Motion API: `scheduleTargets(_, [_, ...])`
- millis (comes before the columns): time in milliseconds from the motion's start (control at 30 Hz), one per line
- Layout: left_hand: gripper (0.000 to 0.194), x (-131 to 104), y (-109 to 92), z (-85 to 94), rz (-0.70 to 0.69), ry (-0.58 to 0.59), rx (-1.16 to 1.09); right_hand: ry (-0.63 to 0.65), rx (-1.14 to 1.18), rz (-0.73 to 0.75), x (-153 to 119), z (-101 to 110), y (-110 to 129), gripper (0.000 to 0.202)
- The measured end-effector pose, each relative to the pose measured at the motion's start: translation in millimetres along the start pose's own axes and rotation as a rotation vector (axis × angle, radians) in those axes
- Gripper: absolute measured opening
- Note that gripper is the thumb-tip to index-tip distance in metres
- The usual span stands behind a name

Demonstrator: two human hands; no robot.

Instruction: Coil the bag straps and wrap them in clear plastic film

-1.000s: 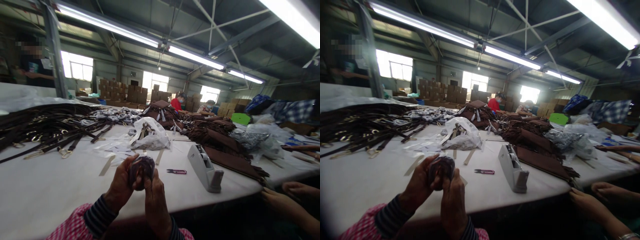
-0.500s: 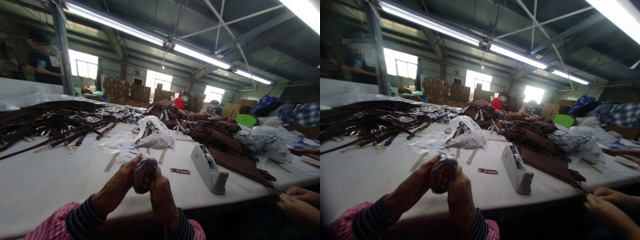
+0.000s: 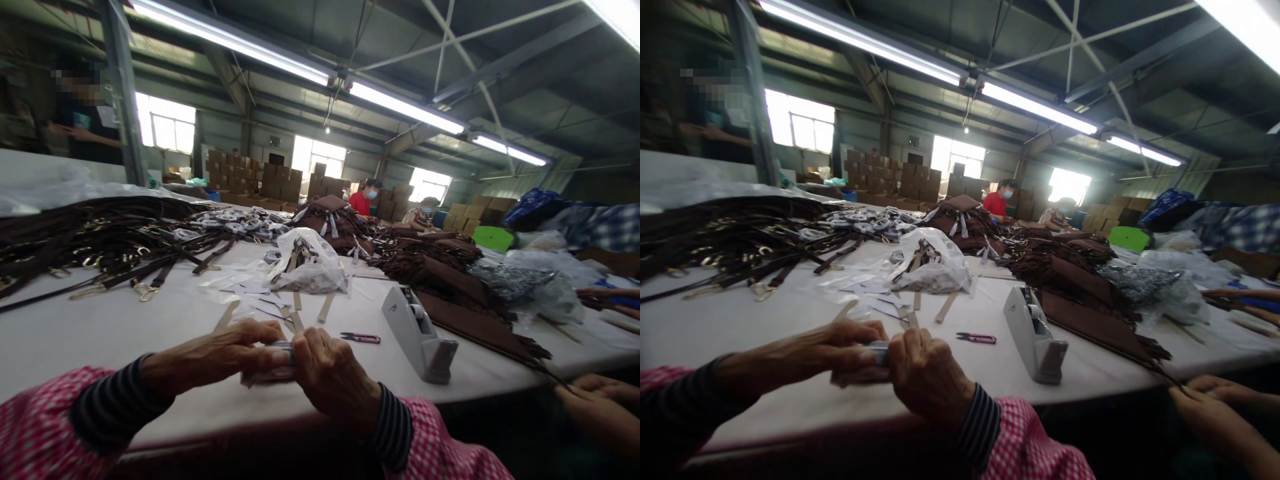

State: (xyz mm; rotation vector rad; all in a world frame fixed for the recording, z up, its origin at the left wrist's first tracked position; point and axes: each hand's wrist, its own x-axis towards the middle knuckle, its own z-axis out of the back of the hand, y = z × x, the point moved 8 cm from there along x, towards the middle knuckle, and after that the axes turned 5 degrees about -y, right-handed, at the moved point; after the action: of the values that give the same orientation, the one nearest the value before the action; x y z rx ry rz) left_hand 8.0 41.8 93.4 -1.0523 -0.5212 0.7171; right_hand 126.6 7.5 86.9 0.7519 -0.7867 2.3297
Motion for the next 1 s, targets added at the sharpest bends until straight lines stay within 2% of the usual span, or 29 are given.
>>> scheduleTargets(67, [0.038, 5, 6, -2.0, 0.011, -0.022, 0.136, 0.054, -0.103, 0.090, 1, -9, 5, 0.016])
scheduleTargets(167, [0.027, 7, 6, -6.7, -0.158, -0.091, 0.402, 0.173, -0.053, 0.105, -2, -17, 5, 0.015])
scheduleTargets(200, [0.022, 5, 8, -9.0, -0.221, -0.118, 0.497, 0.228, 0.020, 0.064, -4, -19, 2, 0.016])
scheduleTargets(267, [0.015, 0, 18, -14.5, -0.302, -0.158, 0.659, 0.350, 0.223, -0.067, -13, -22, -8, 0.034])
scheduleTargets(333, [0.011, -4, 33, -21.2, -0.332, -0.163, 0.758, 0.460, 0.443, -0.226, -25, -24, -20, 0.054])
scheduleTargets(367, [0.009, -6, 41, -23.8, -0.334, -0.166, 0.787, 0.506, 0.530, -0.298, -31, -26, -25, 0.058])
scheduleTargets(433, [0.006, -8, 55, -27.4, -0.327, -0.181, 0.828, 0.578, 0.633, -0.412, -44, -29, -35, 0.050])
scheduleTargets(533, [0.011, -10, 62, -28.1, -0.334, -0.217, 0.850, 0.660, 0.675, -0.491, -57, -36, -42, 0.022])
scheduleTargets(600, [0.011, -10, 58, -27.3, -0.343, -0.212, 0.835, 0.680, 0.688, -0.472, -59, -38, -39, 0.016])
scheduleTargets(667, [0.012, -8, 52, -26.5, -0.340, -0.176, 0.803, 0.670, 0.634, -0.391, -55, -38, -35, 0.016])
scheduleTargets(800, [0.010, -4, 41, -27.5, -0.345, -0.075, 0.717, 0.564, 0.424, -0.237, -38, -38, -36, 0.020])
scheduleTargets(933, [0.013, -3, 37, -25.5, -0.367, -0.002, 0.701, 0.536, 0.563, -0.195, -28, -52, -39, 0.040])
scheduleTargets(1000, [0.016, -3, 35, -20.8, -0.360, 0.018, 0.703, 0.538, 0.637, -0.198, -25, -60, -41, 0.038])
